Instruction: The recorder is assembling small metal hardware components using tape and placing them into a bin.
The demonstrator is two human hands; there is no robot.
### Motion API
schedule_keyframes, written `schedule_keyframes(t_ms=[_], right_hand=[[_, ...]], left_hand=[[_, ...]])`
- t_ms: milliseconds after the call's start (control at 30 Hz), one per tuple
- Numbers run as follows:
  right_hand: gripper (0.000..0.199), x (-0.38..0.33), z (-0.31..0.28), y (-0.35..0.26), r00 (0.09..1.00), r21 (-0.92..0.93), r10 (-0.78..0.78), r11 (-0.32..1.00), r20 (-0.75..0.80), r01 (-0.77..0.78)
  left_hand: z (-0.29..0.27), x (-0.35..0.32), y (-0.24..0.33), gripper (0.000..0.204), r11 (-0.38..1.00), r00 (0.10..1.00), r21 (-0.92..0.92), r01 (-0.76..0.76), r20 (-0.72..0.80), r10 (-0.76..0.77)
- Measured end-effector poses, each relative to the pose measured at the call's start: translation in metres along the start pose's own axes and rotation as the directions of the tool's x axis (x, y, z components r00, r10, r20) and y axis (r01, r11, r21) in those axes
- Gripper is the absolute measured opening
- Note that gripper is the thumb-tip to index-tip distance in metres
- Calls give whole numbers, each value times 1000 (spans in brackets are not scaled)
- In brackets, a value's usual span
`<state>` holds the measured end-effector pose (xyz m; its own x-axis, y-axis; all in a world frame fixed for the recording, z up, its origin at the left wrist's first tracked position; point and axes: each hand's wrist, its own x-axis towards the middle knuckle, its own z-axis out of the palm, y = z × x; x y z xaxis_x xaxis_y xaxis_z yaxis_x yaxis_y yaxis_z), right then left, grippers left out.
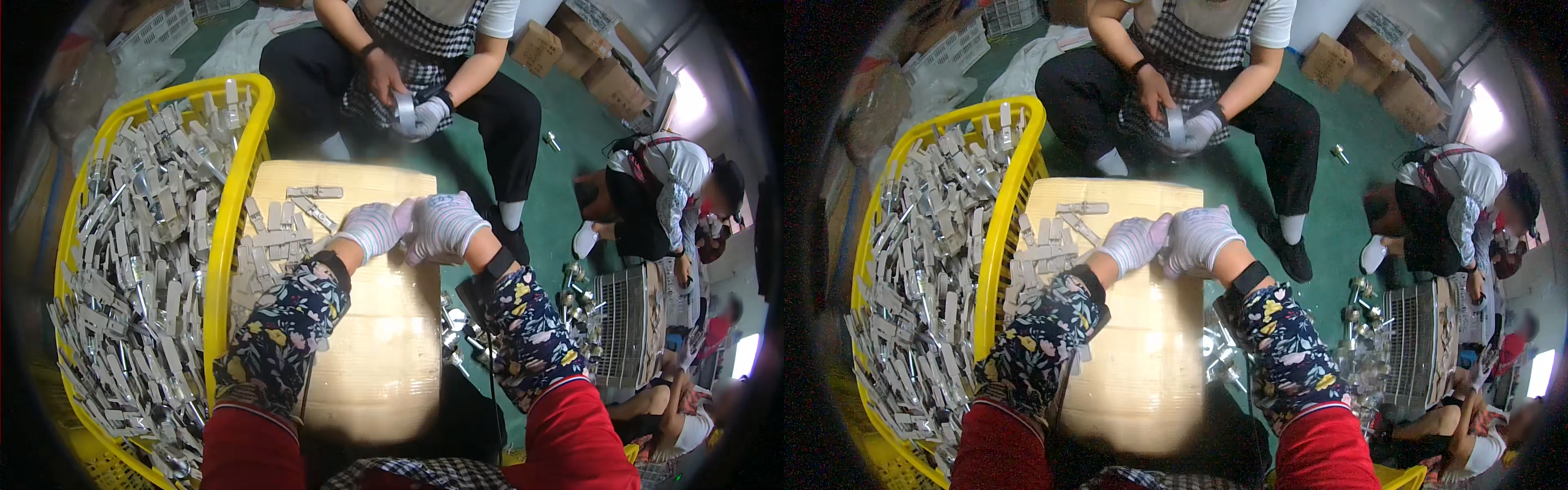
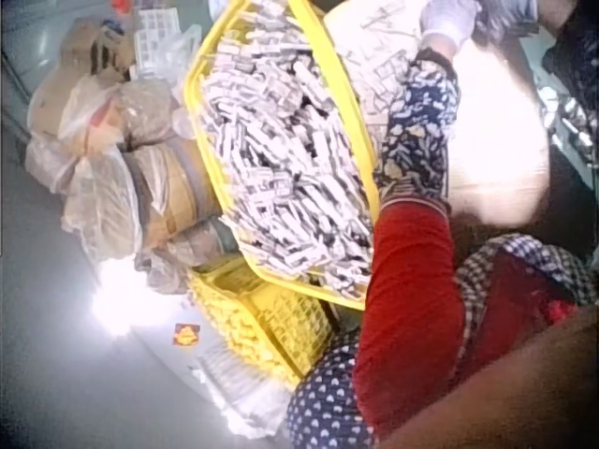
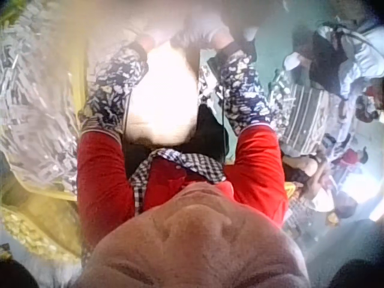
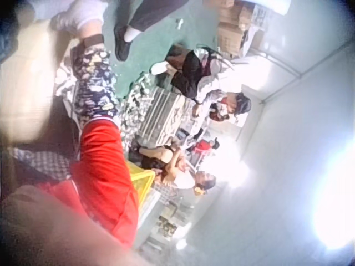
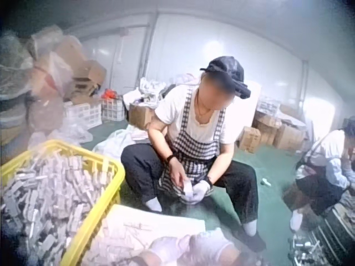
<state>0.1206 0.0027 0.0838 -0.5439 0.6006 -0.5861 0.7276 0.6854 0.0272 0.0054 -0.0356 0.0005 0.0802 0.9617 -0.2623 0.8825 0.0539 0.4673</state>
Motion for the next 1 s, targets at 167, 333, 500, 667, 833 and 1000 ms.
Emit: schedule_keyframes(t_ms=[167, 333, 500, 667, 833, 1000], right_hand=[[48, 9, 2, 13, 999, 132, -1, 991, -38, 5], [48, 15, 2, 15, 999, 175, -7, 984, -38, 14], [50, 32, 5, 30, 997, 274, -74, 960, 26, 64], [48, 44, 1, 35, 986, 381, -125, 922, 113, 73], [48, 48, -2, 36, 975, 379, -197, 914, 100, 146], [47, 53, 4, 39, 973, 383, -199, 913, 114, 142]], left_hand=[[-3, 13, -4, 46, 1000, 999, -13, -20, 37, 20], [-7, 17, -3, 53, 979, 986, -158, 129, 129, -109], [-10, 22, -1, 64, 978, 988, -172, 116, 117, -96], [3, 43, -14, 64, 955, 981, -239, 174, 128, -147], [9, 46, -17, 63, 961, 987, -235, 147, 92, -128], [-1, 37, -11, 63, 935, 970, -275, 226, 150, -190]])
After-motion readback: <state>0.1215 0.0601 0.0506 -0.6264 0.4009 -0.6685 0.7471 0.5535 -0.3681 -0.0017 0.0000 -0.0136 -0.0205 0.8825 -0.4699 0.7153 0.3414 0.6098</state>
